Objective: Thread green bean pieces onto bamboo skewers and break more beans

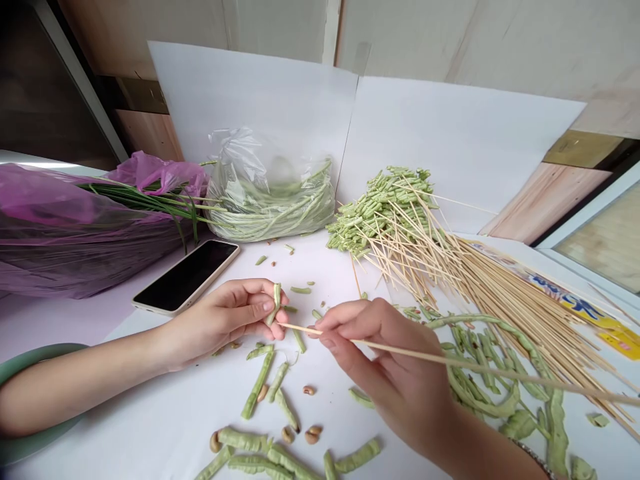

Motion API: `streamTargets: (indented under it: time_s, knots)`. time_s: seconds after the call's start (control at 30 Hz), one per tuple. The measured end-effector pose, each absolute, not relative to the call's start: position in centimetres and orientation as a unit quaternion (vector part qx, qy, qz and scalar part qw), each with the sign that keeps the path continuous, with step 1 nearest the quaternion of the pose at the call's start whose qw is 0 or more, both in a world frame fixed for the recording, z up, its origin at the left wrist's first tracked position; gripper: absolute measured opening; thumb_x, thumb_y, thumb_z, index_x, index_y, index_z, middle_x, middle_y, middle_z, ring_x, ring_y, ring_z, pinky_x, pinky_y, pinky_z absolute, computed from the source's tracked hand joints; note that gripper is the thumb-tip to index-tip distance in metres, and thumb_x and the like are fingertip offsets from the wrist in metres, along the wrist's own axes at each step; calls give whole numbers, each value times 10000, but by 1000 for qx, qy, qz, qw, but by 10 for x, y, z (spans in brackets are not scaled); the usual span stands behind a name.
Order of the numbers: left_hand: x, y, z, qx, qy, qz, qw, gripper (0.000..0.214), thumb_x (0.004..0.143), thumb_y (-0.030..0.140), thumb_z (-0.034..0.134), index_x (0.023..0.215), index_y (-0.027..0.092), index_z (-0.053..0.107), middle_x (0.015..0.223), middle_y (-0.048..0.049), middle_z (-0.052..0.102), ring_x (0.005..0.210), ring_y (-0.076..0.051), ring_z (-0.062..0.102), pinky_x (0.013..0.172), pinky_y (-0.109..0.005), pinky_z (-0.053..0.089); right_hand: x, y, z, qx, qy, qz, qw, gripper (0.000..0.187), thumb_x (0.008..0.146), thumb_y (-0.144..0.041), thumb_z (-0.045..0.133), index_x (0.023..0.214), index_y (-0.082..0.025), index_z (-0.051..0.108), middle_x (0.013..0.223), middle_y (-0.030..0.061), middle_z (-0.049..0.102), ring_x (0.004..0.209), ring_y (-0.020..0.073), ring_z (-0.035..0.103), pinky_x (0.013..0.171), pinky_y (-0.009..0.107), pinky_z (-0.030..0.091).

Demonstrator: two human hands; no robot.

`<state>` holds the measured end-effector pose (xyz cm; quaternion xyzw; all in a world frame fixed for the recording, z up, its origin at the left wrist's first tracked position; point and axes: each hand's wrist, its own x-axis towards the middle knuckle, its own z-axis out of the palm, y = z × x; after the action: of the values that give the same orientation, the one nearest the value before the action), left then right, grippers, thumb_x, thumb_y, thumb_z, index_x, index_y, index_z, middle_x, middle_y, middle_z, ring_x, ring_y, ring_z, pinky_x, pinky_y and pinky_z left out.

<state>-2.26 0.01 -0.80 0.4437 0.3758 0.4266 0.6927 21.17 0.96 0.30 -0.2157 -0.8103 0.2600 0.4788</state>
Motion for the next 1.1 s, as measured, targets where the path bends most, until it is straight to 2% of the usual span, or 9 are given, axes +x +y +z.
streamTargets:
  time_s: [0.1,0.2,0.4,0.6,0.87,1.1]
  knots:
    - [-22,0,-9,445,368,424,697,290,745,334,794,837,132,608,842,-51,716,766,-154,705,755,-254,538,211,9,0,-220,-819,218,483,252,857,-41,587,922,-284,568,941,7,726,815,191,716,570,262,568]
    - [-22,0,-10,447,355,429,700,292,726,313,815,808,128,606,821,-54,731,744,-152,711,747,-256,552,212,8,0,-220,-821,190,492,273,843,-26,591,926,-286,584,898,-6,724,848,192,715,608,268,576]
    - [-22,1,-11,445,336,434,708,275,721,280,822,774,115,609,813,-68,746,745,-161,723,723,-258,571,215,6,-2,-213,-818,206,493,312,849,-4,576,975,-289,562,1006,-11,710,895,179,702,618,261,580]
    - [-22,-1,-11,461,327,435,701,282,714,285,828,738,112,606,767,-62,751,750,-170,727,715,-274,582,215,9,-1,-152,-833,184,499,322,828,36,574,1004,-234,574,1024,33,706,895,195,702,646,276,605]
    - [-22,0,-13,487,308,459,675,257,705,270,830,704,111,628,711,-40,765,698,-135,729,662,-205,563,213,7,-2,-157,-852,182,466,277,839,22,590,963,-225,578,1039,25,707,907,168,700,694,241,599]
    - [-24,-3,-12,503,319,482,643,209,686,224,840,709,105,670,697,-35,766,688,-116,721,674,-177,550,206,4,-4,-168,-841,206,471,243,814,3,650,838,-219,554,1006,24,723,867,150,707,699,210,592]
